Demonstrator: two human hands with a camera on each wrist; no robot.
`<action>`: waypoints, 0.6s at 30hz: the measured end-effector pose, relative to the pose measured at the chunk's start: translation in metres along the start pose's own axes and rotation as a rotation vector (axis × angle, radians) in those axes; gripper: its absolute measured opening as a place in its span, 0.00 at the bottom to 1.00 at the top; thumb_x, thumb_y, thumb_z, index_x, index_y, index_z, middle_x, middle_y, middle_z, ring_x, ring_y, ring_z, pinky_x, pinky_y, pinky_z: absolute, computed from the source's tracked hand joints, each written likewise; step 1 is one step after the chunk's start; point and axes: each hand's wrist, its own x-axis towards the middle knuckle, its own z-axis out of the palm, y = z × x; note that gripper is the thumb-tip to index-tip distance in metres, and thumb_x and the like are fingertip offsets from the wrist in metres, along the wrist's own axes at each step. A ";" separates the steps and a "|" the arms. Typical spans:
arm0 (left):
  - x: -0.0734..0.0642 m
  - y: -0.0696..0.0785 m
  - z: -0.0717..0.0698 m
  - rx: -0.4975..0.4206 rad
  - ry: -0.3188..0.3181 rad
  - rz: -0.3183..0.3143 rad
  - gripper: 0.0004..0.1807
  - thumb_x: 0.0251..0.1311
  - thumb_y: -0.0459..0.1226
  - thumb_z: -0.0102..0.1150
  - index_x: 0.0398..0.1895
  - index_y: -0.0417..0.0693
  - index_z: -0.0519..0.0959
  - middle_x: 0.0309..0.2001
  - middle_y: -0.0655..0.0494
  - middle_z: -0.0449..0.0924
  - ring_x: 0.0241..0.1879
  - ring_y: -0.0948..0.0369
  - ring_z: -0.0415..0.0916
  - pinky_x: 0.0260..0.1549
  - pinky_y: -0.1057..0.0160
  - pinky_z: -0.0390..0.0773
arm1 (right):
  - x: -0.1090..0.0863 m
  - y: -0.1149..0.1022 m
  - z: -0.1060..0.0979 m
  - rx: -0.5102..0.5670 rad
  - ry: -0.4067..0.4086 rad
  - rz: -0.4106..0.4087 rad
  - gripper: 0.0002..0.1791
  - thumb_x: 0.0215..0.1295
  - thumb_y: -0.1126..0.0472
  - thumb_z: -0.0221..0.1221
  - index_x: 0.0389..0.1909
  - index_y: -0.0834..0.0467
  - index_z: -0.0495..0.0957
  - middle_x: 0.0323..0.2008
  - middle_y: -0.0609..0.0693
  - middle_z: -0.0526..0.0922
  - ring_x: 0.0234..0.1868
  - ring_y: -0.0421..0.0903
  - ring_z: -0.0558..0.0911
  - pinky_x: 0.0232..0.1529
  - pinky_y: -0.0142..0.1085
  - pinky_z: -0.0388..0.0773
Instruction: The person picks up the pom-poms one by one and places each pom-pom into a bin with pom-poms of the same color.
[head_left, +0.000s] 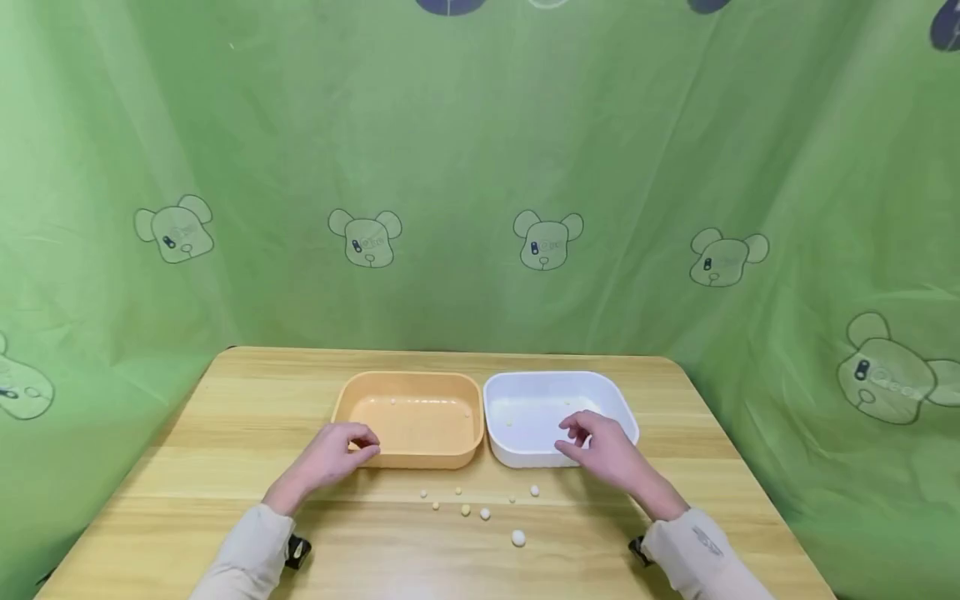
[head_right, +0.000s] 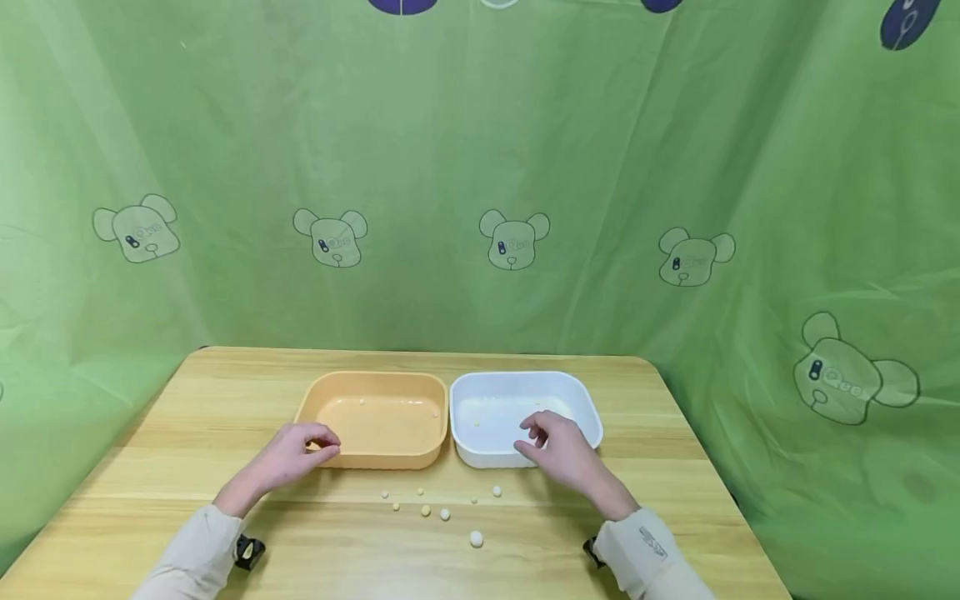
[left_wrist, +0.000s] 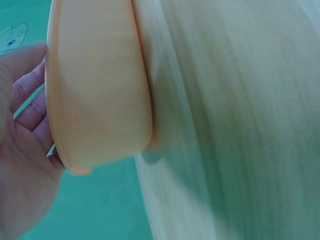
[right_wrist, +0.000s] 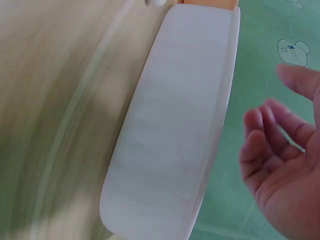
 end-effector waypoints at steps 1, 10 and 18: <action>0.000 0.000 0.000 -0.019 -0.009 0.008 0.01 0.59 0.38 0.61 0.31 0.53 0.82 0.32 0.67 0.81 0.36 0.65 0.77 0.40 0.61 0.78 | -0.002 0.000 -0.001 0.019 -0.016 -0.005 0.09 0.55 0.61 0.68 0.35 0.59 0.80 0.25 0.42 0.75 0.28 0.39 0.74 0.30 0.33 0.74; -0.002 -0.005 0.001 -0.082 -0.041 0.013 0.02 0.58 0.39 0.63 0.32 0.52 0.83 0.32 0.67 0.80 0.36 0.66 0.77 0.39 0.64 0.77 | -0.018 0.004 -0.001 0.134 -0.225 0.014 0.04 0.57 0.61 0.65 0.32 0.57 0.82 0.25 0.40 0.78 0.28 0.36 0.75 0.31 0.30 0.76; -0.001 -0.007 0.003 -0.101 -0.031 0.008 0.02 0.58 0.37 0.63 0.33 0.51 0.83 0.32 0.67 0.81 0.35 0.66 0.77 0.37 0.64 0.77 | -0.027 0.016 0.009 0.197 -0.403 -0.015 0.11 0.56 0.66 0.65 0.40 0.65 0.80 0.30 0.44 0.80 0.32 0.37 0.77 0.35 0.31 0.77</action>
